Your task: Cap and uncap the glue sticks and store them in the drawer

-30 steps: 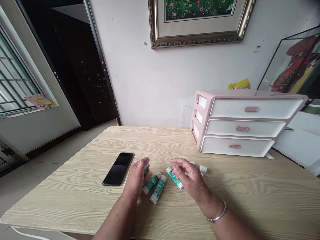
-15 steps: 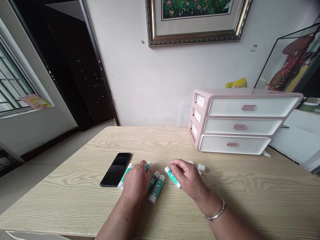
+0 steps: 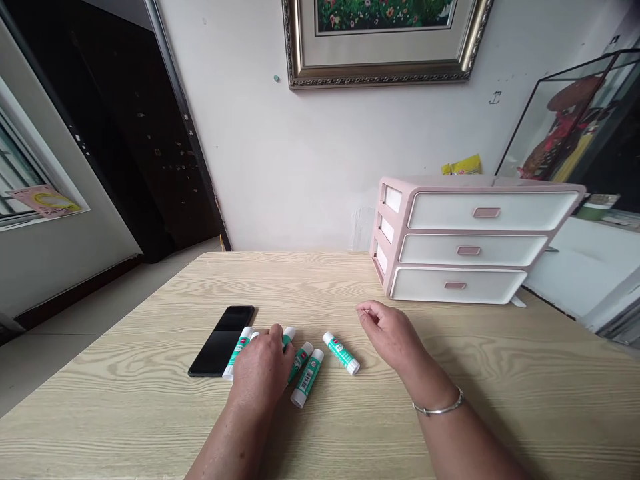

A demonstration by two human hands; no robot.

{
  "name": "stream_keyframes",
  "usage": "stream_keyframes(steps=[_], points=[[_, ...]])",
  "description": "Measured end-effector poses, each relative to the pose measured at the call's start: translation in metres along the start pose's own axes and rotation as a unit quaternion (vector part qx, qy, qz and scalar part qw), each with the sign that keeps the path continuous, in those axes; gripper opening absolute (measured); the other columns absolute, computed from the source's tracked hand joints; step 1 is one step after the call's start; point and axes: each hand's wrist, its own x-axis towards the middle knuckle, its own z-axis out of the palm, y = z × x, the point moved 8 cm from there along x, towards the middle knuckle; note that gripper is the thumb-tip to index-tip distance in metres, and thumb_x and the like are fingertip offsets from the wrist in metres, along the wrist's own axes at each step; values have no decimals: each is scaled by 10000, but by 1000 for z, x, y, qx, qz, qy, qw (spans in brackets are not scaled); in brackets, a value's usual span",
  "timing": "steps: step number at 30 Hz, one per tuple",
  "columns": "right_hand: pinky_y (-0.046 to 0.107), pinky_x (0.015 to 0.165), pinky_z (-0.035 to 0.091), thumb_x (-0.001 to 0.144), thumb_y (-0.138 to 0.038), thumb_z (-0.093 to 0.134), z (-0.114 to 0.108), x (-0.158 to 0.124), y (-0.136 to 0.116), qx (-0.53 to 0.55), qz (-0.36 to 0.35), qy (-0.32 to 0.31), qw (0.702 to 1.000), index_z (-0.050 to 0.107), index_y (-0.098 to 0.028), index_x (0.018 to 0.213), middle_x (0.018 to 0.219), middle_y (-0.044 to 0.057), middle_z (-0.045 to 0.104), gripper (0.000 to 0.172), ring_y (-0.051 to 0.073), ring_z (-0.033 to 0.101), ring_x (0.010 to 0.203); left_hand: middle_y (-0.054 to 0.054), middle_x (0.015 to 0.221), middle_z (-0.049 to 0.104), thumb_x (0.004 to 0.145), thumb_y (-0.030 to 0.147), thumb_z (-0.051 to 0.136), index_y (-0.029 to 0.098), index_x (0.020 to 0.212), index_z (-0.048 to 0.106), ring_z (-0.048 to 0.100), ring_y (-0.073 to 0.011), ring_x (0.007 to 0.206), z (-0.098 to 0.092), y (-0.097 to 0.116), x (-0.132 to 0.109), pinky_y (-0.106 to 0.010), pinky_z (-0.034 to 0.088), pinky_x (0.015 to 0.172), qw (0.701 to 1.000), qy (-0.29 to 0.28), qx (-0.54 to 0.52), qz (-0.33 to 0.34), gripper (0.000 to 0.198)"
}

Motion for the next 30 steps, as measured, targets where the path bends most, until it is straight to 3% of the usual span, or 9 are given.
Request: stream_keyframes(steps=[5, 8, 12, 16, 21, 30], points=[[260, 594, 361, 934, -238, 504, 1, -2, 4, -124, 2, -60, 990, 709, -225, 835, 742, 22, 724, 229, 157, 626, 654, -105, 974, 722, 921, 325, 498, 195, 924, 652, 670, -276, 945, 0, 0, 0, -336, 429, 743, 1000, 12, -4, 15, 201], [267, 624, 367, 924, -222, 522, -1, -4, 9, -159, 13, -62, 985, 698, -218, 817, 783, 39, 725, 205, 163, 629, 688, -98, 995, 705, 930, 337, 502, 206, 922, 661, 647, -267, 968, -1, 2, 0, -336, 427, 772, 999, 29, -20, 28, 207], [294, 752, 417, 909, -218, 565, -6, -4, 13, -195, 13, -38, 980, 713, -191, 952, 930, 81, 731, 157, 213, 646, 867, -76, 946, 688, 946, 347, 490, 232, 825, 664, 625, -248, 935, 1, 10, -2, -330, 408, 756, 996, 35, -50, 65, 241], [336, 902, 413, 895, -203, 582, -1, -5, 13, -229, -10, -33, 973, 709, -153, 1076, 1017, 114, 721, 227, 263, 616, 1006, -88, 909, 684, 945, 352, 499, 230, 754, 684, 589, -262, 954, 0, 24, -7, -346, 401, 796, 992, 28, -50, 113, 293], [365, 905, 407, 879, -161, 569, 16, -9, 16, -248, -35, -63, 966, 717, -168, 1101, 1044, 120, 713, 267, 280, 600, 987, -103, 898, 666, 907, 343, 545, 227, 731, 710, 559, -267, 930, -1, 36, -13, -371, 389, 824, 986, 15, -39, 160, 268], [342, 881, 418, 881, -41, 480, 29, -8, 27, -242, -22, -92, 966, 723, -168, 1113, 1000, 112, 726, 359, 260, 623, 978, -91, 906, 654, 863, 337, 594, 221, 728, 700, 541, -269, 954, 4, 39, -17, -370, 380, 803, 985, 22, -48, 164, 207]])
